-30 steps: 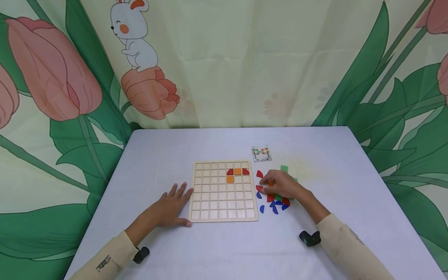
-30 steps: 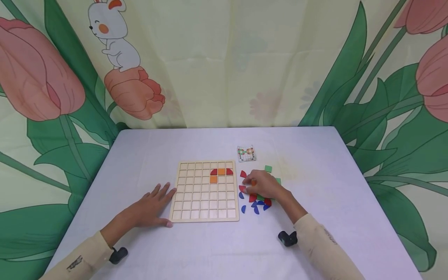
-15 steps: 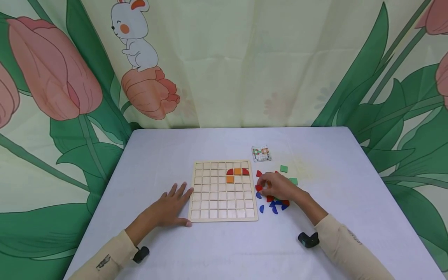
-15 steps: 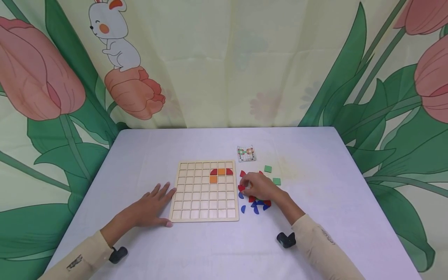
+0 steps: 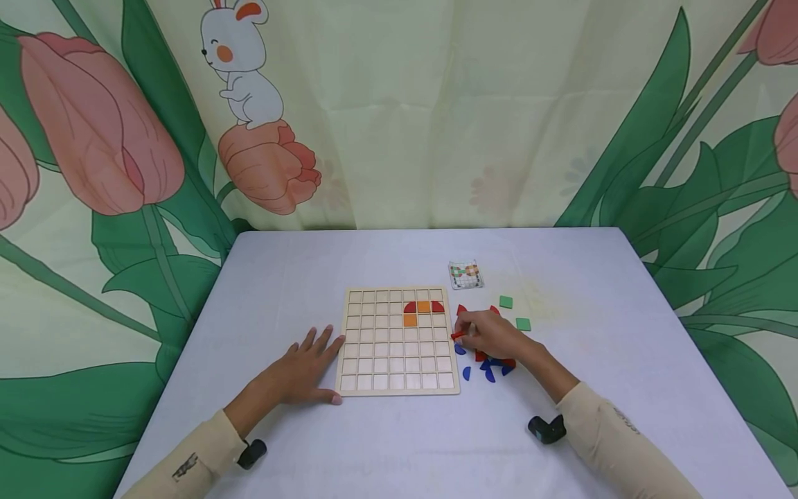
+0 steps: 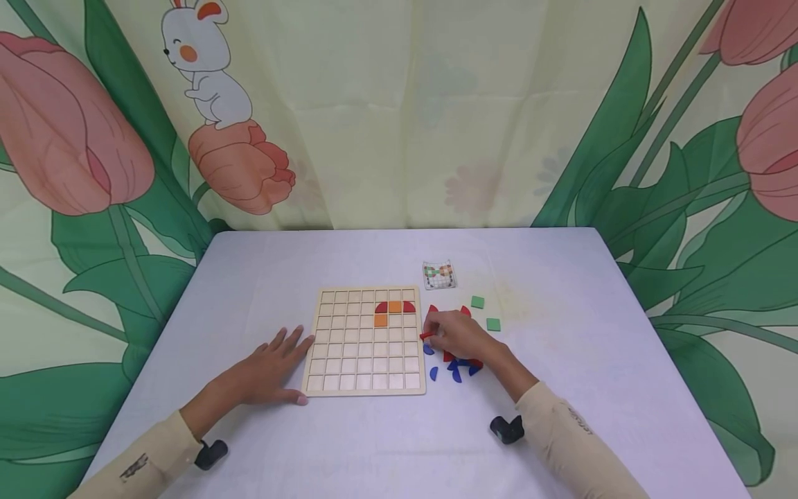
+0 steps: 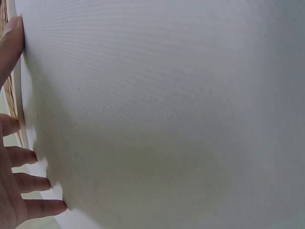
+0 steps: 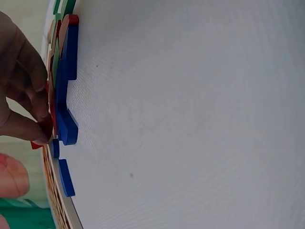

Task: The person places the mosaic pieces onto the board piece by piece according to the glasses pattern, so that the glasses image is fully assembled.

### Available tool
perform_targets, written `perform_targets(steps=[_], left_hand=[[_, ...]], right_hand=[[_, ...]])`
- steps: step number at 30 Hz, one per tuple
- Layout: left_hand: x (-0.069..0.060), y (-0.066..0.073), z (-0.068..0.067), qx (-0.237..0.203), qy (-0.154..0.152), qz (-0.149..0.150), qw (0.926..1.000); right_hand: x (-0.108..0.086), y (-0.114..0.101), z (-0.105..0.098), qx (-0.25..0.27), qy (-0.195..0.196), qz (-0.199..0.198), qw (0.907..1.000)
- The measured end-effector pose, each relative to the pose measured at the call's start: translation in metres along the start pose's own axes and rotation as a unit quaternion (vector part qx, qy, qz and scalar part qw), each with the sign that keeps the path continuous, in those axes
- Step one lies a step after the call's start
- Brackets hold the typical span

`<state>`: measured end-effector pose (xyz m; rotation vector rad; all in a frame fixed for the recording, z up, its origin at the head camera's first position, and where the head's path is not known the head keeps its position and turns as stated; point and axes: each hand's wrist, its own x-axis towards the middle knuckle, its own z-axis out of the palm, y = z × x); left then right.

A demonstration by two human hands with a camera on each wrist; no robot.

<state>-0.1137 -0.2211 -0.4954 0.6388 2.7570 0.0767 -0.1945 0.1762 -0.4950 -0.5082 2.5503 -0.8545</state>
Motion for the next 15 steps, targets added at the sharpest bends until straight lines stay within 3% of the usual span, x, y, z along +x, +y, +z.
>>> perform_targets(steps=[15], left_hand=[[0.0007,0.0007,0.0000,-0.002,-0.003,-0.006,1.0000]], right_hand=[[0.0027,-0.0075,-0.0003,-0.025,0.050,-0.049,0.9972]])
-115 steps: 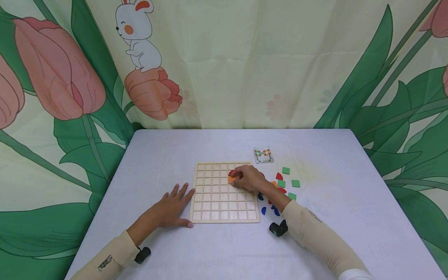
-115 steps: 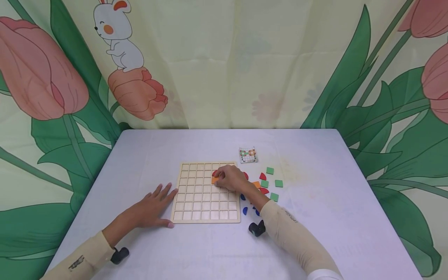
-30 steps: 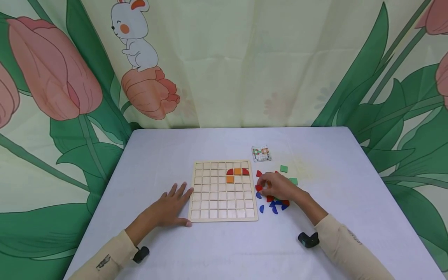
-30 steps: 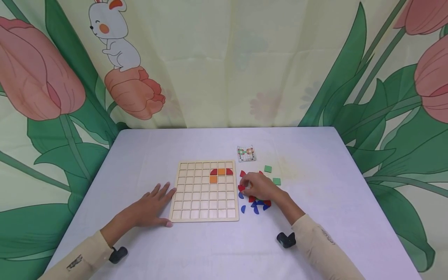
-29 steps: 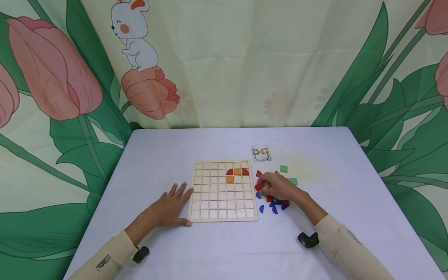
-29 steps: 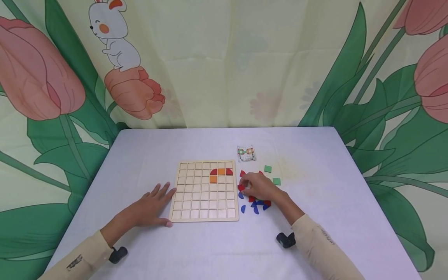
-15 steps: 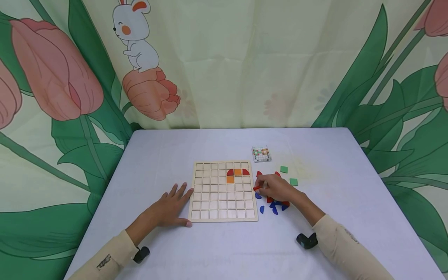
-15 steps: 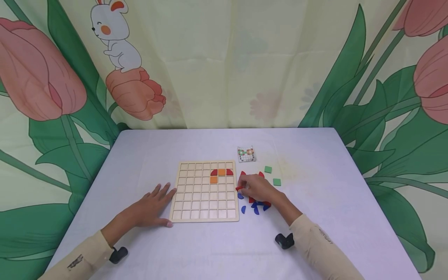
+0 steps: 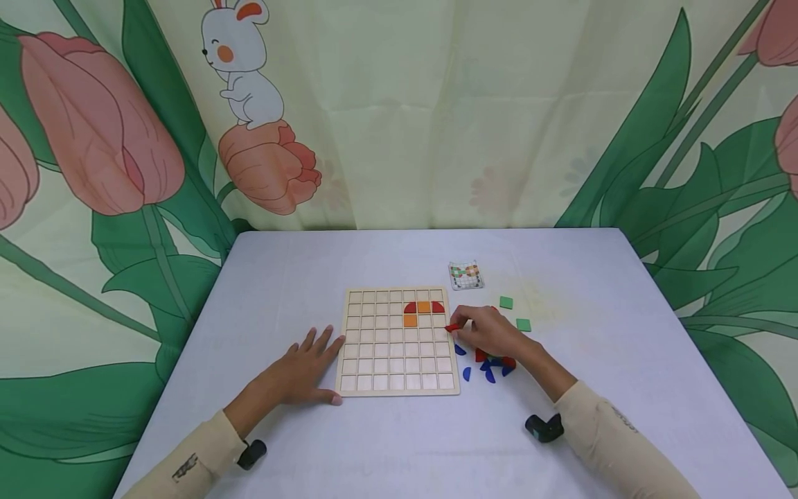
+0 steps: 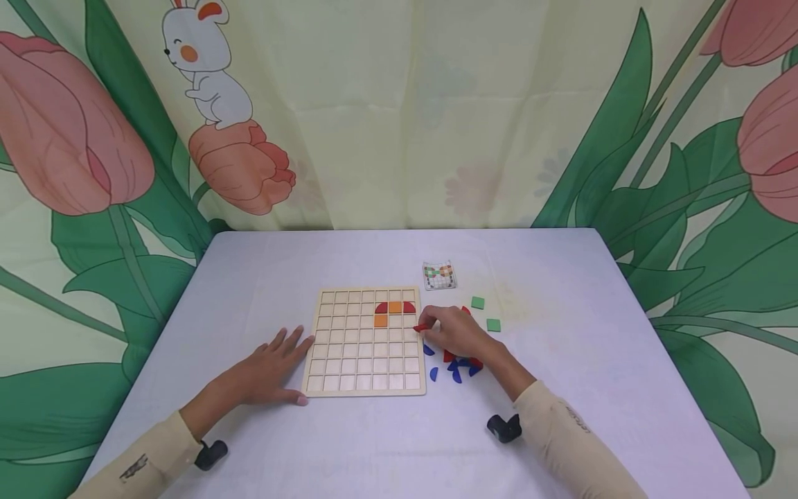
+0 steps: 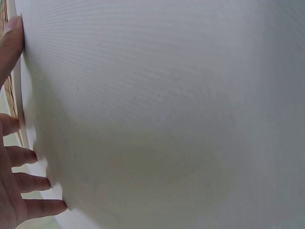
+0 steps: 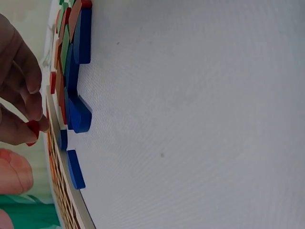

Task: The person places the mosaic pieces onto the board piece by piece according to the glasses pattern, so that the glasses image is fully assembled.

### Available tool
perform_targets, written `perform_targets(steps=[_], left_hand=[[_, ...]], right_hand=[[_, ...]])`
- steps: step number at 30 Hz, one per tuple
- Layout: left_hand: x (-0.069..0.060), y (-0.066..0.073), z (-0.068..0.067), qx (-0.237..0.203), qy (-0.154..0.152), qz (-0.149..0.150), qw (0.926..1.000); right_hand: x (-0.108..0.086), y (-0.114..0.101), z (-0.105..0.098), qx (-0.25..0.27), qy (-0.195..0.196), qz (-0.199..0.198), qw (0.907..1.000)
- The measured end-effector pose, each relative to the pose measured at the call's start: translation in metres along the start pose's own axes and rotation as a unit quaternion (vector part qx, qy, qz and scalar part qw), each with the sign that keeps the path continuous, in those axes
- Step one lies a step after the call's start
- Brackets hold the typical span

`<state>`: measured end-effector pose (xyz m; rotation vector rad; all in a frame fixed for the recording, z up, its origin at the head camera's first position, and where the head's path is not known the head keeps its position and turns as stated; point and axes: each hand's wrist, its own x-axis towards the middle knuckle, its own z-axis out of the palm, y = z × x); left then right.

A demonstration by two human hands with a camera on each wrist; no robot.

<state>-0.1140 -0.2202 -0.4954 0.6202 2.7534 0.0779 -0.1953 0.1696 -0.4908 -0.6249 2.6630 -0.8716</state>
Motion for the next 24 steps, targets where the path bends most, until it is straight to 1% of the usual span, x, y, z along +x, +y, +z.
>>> perform_targets(steps=[8,12,15,24], left_hand=[[-0.001,0.000,-0.001,0.004,0.005,-0.003,1.0000],[-0.001,0.001,0.000,0.007,0.007,-0.004,0.9999],[0.000,0.001,0.001,0.011,0.007,-0.003,0.9999],[-0.001,0.002,-0.001,0.006,0.002,-0.007,1.0000]], right_hand=[[0.006,-0.009,0.005,0.030,-0.011,-0.010,0.9994],[0.009,-0.013,0.008,0.032,-0.017,-0.029,0.9989],[0.011,-0.016,0.010,0.044,-0.024,-0.043,0.9978],[0.014,-0.019,0.015,0.085,-0.045,-0.046,0.9943]])
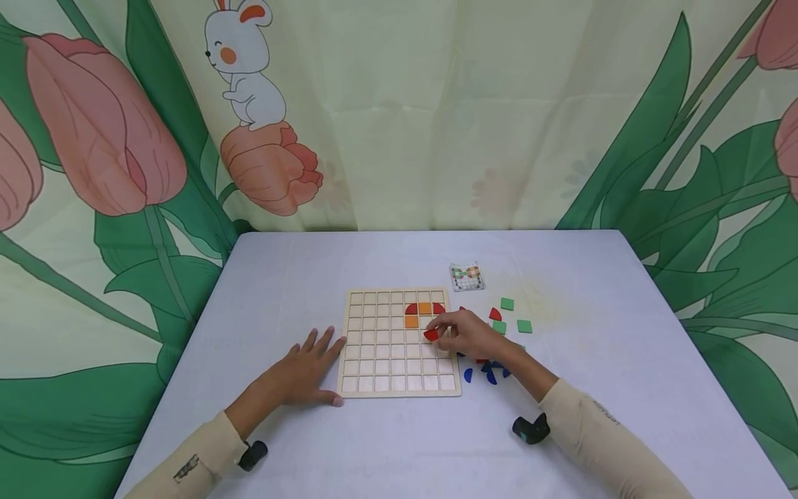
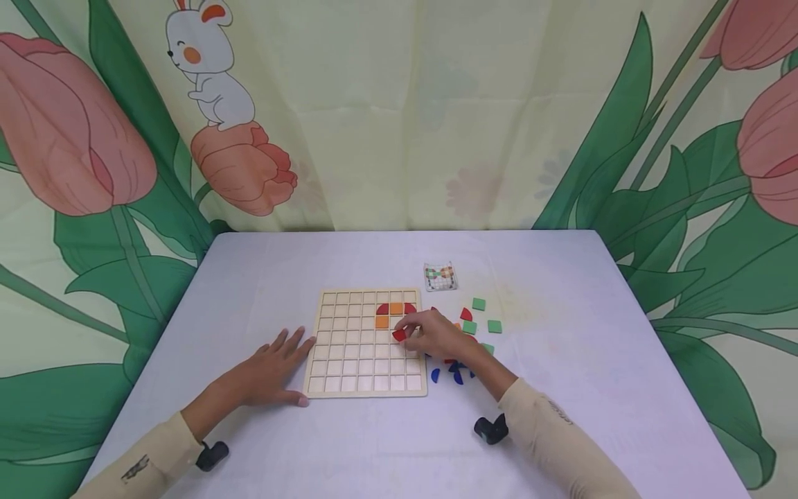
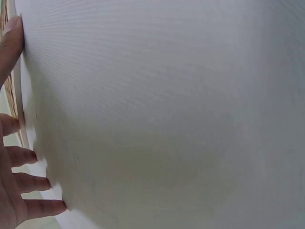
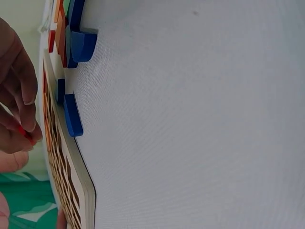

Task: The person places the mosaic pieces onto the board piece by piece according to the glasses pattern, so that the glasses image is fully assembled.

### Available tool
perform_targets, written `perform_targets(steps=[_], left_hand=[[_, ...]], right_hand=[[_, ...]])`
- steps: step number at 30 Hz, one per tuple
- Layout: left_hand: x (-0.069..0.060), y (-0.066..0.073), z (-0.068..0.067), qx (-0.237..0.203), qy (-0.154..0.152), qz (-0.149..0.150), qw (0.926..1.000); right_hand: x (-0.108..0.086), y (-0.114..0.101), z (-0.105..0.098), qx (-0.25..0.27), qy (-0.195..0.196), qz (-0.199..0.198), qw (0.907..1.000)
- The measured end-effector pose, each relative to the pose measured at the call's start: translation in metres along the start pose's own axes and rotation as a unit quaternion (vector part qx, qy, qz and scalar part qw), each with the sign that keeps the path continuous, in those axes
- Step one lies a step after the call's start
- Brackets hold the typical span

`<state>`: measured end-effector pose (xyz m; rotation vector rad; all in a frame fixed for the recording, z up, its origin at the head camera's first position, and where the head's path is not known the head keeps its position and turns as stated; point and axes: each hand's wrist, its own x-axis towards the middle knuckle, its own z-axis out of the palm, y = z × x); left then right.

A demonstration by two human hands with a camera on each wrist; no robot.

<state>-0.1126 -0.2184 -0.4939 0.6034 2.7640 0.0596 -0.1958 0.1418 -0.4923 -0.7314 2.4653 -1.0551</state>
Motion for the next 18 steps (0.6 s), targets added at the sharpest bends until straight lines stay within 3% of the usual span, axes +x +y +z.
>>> perform_targets(steps=[7,18], left_hand=[[-0.0003,0.0010,0.0010,0.005,-0.005,-0.004,1.0000],[0.0016,0.0000,0.0016,0.008,0.005,0.001,1.0000]], right_hand=[[-0.0006,0.0003,0.0028,0.037,-0.015,-0.002,0.9992],[0.0038,-0.0004,0.0098,0.069,0.004,0.008,0.9976]])
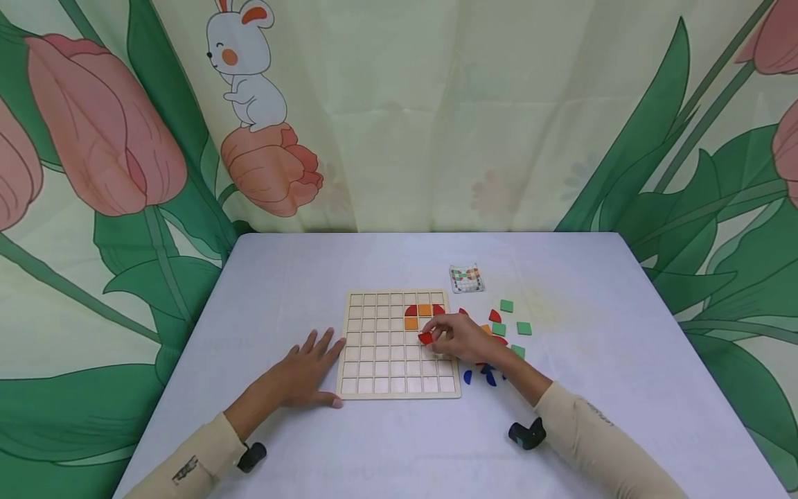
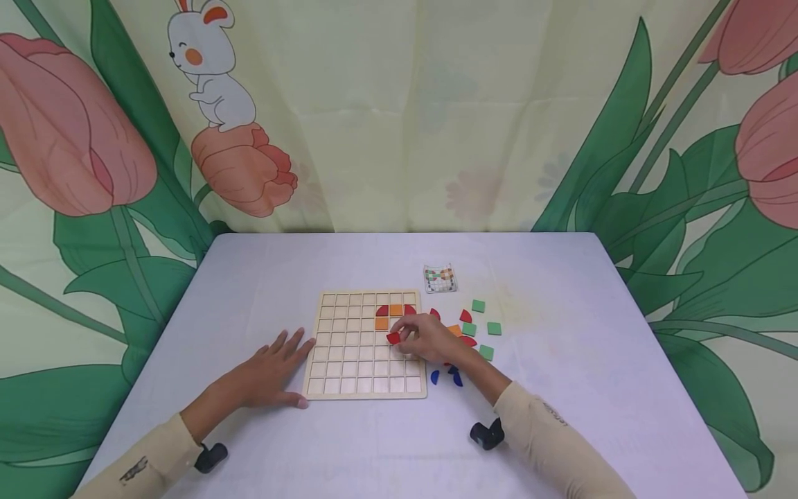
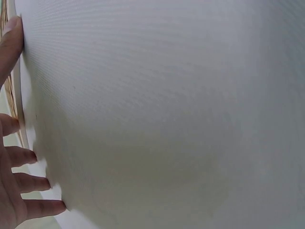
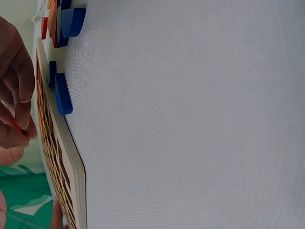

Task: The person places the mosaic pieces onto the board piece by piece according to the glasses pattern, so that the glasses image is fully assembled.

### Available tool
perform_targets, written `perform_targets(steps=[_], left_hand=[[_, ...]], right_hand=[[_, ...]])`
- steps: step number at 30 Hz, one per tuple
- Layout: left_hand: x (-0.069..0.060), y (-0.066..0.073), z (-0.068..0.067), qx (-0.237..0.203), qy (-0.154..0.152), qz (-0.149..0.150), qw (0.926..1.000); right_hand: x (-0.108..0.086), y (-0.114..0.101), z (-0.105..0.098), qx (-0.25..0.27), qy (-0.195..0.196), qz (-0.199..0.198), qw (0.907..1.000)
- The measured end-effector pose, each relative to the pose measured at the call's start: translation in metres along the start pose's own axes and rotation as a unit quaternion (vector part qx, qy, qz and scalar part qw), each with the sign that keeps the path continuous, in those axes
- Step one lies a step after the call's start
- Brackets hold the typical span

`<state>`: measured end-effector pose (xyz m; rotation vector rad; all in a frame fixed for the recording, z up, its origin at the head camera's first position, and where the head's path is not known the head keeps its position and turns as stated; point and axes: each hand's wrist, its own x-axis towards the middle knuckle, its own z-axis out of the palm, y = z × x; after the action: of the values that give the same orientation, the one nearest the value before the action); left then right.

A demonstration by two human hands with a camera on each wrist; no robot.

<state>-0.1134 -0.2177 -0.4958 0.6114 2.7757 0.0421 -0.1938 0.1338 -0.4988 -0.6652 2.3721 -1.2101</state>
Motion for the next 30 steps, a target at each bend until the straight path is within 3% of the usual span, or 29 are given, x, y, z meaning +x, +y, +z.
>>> perform_targets(steps=[10,23,30], left_hand=[[0.000,-0.002,0.003,-0.002,0.002,0.000,1.0000],[0.000,-0.001,0.001,-0.003,0.002,0.000,1.0000],[-0.001,-0.001,0.000,-0.008,0.002,0.001,1.0000]], right_hand=[[0.004,-0.002,0.007,0.021,0.017,0.016,0.9995],[0.009,-0.007,0.014,0.023,0.031,0.068,0.9969],[0.014,-0.008,0.016,-0.019,0.037,0.041,0.9983]])
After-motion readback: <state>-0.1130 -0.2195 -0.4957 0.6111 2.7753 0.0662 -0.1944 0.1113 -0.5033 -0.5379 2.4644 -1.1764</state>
